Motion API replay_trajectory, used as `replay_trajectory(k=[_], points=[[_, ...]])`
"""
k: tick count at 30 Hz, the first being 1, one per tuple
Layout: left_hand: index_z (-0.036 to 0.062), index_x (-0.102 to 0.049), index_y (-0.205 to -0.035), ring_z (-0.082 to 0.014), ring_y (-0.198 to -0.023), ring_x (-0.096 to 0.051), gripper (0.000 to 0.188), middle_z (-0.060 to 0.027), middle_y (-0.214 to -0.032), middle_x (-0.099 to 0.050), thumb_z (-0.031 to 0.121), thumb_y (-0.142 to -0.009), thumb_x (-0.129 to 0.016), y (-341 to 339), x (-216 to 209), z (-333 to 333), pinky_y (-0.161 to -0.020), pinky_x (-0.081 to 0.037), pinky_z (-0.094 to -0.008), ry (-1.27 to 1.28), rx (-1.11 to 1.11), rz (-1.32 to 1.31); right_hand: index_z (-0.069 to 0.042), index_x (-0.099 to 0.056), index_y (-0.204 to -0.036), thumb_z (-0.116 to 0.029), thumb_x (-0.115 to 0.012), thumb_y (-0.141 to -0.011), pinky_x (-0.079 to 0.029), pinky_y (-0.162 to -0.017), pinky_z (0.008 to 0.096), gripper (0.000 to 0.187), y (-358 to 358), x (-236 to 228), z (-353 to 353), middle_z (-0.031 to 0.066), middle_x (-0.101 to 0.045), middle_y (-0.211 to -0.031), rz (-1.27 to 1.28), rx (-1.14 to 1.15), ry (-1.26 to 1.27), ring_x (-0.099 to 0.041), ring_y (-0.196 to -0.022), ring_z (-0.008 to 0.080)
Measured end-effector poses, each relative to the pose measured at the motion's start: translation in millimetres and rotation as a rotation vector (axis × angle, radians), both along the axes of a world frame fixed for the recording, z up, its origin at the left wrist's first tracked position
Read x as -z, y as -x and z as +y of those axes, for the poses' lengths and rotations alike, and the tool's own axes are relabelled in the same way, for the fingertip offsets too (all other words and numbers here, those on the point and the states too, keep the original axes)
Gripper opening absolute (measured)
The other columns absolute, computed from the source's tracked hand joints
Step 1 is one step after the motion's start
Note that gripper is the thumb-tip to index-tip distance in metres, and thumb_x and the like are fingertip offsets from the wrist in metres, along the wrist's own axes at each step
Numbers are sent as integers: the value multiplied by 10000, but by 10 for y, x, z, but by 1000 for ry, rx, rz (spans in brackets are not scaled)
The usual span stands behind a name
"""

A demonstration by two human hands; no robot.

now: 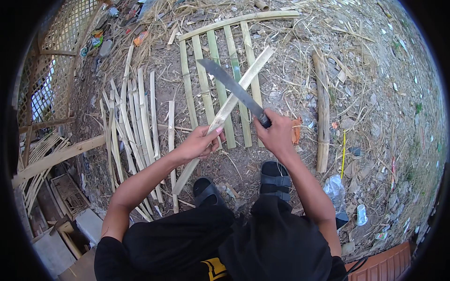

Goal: The person trims bamboo strips using a knife, fits them into a bamboo frame, and secures the frame by inserting a peg and hammering it with a bamboo piece.

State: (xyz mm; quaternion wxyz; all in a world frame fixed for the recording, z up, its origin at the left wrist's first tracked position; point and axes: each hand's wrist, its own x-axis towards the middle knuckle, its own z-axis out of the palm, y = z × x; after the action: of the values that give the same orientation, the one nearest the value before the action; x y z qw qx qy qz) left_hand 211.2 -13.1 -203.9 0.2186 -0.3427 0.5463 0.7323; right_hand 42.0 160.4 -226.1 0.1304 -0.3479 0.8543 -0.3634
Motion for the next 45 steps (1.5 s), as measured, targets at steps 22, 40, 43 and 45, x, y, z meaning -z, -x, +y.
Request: replay_trajectory(k=[22, 40, 43, 45], points=[[55, -481, -940, -30, -424, -233, 328, 85, -565, -263, 358, -1058, -432, 185, -91, 11, -379, -193, -241, 207, -53, 34, -4, -715, -756, -230, -631, -763, -562, -682, 493, 242, -67, -20, -528, 274, -633, -663, -48, -305, -234, -655, -659, 444], [85, -455, -898, -30, -416, -230, 320, 86, -562, -276, 362, -1057, -433, -133, -429, 143, -378, -183, -246, 133, -136, -88, 28, -692, -764, -188, -643, -709, -568, -723, 469, 228, 818, 307, -479, 252, -672, -733, 151, -85, -418, -687, -726, 404], [84, -458, -913, -32, -415, -226, 312, 86, -565, -269, 354, -1062, -419, -499, -508, 251, -376, -180, -244, 29, -37, -118, 36, -697, -807, -208, -618, -746, -551, -789, 482, 263, 1314, 288, -113, 283, -675, -784, 263, 173, -505, -683, -806, 430], [81, -459, -930, -36, -415, -215, 309, 84, -566, -261, 354, -1065, -408, -580, -560, 259, -374, -183, -237, 130, 70, -76, 52, -693, -838, -244, -609, -778, -537, -808, 486, 313, 1721, 326, 221, 299, -678, -834, 169, 468, -464, -676, -837, 441]])
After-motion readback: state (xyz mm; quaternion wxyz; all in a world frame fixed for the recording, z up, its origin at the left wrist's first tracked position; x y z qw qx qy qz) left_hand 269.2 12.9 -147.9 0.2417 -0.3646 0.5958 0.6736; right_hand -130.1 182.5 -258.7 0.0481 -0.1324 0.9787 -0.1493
